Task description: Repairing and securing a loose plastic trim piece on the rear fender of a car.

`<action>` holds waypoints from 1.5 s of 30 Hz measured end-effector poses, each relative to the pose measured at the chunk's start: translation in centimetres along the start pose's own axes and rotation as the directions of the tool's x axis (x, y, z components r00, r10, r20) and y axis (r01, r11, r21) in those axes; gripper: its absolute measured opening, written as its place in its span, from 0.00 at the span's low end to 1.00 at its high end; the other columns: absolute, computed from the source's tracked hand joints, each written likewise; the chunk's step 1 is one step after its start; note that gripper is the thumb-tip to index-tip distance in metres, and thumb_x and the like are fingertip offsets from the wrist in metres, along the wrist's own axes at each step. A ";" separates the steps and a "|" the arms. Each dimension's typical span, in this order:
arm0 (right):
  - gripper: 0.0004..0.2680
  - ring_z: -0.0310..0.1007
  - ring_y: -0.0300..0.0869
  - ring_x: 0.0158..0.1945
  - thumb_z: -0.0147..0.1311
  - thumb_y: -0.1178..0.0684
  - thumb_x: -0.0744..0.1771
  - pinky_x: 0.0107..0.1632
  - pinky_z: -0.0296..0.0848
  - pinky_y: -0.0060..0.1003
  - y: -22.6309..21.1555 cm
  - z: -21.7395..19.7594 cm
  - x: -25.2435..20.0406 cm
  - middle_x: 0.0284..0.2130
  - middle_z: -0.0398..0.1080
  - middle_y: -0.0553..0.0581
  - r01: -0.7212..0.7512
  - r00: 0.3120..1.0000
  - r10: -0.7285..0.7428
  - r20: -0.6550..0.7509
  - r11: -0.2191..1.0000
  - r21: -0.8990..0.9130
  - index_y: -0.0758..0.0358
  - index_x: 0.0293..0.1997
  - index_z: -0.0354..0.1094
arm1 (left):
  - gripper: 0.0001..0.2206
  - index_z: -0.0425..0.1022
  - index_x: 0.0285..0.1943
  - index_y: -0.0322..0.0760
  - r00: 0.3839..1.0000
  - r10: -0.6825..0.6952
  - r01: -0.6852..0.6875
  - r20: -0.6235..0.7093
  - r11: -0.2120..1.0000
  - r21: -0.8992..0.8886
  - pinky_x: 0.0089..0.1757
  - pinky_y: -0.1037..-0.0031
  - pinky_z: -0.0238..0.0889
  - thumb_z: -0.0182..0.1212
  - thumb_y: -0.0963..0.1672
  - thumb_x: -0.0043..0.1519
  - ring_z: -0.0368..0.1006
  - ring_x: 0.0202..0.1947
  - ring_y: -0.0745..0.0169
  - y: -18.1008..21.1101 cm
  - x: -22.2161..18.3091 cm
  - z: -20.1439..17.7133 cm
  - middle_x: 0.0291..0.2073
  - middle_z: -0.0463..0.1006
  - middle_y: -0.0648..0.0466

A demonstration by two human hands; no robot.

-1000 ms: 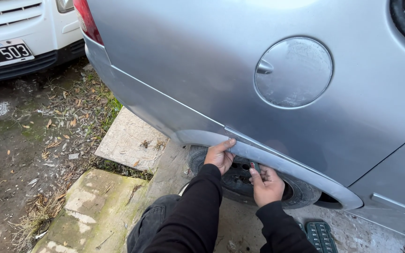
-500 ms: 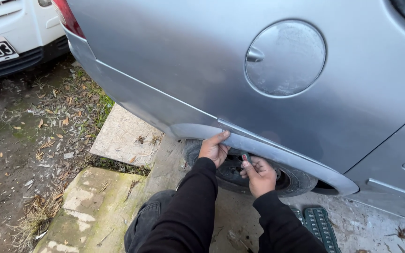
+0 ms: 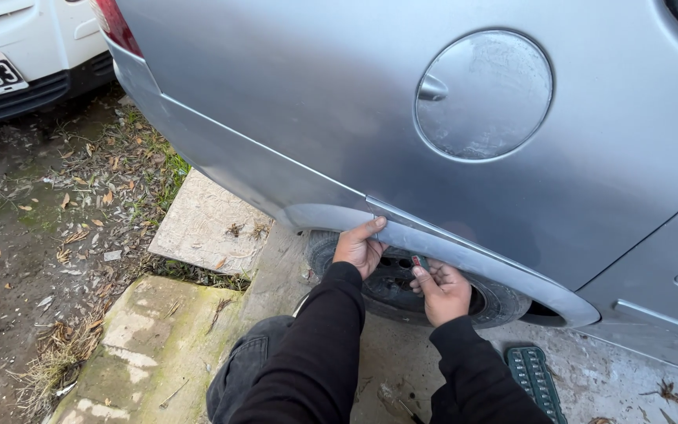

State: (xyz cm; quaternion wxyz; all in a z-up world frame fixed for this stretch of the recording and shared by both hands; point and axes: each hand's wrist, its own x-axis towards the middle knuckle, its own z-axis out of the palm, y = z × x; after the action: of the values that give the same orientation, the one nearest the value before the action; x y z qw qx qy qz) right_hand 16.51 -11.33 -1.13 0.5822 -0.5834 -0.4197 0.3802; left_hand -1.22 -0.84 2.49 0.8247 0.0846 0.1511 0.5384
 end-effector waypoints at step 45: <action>0.08 0.74 0.37 0.31 0.56 0.60 0.68 0.33 0.74 0.30 -1.3 0.4 0.0 0.36 0.77 0.57 0.016 1.000 -0.017 0.002 0.998 0.065 0.72 0.50 0.70 | 0.14 0.74 0.51 0.29 0.995 -0.031 0.036 0.091 0.998 -0.046 0.52 0.55 0.71 0.65 0.37 0.56 0.79 0.46 0.54 0.4 -0.4 0.6 0.42 0.82 0.48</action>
State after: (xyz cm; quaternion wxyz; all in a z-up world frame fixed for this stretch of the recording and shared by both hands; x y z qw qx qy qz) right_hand 16.09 -11.21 0.20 0.6035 -0.5603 -0.4126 0.3894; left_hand -1.52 -0.97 3.25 0.8414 0.0864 0.1022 0.5236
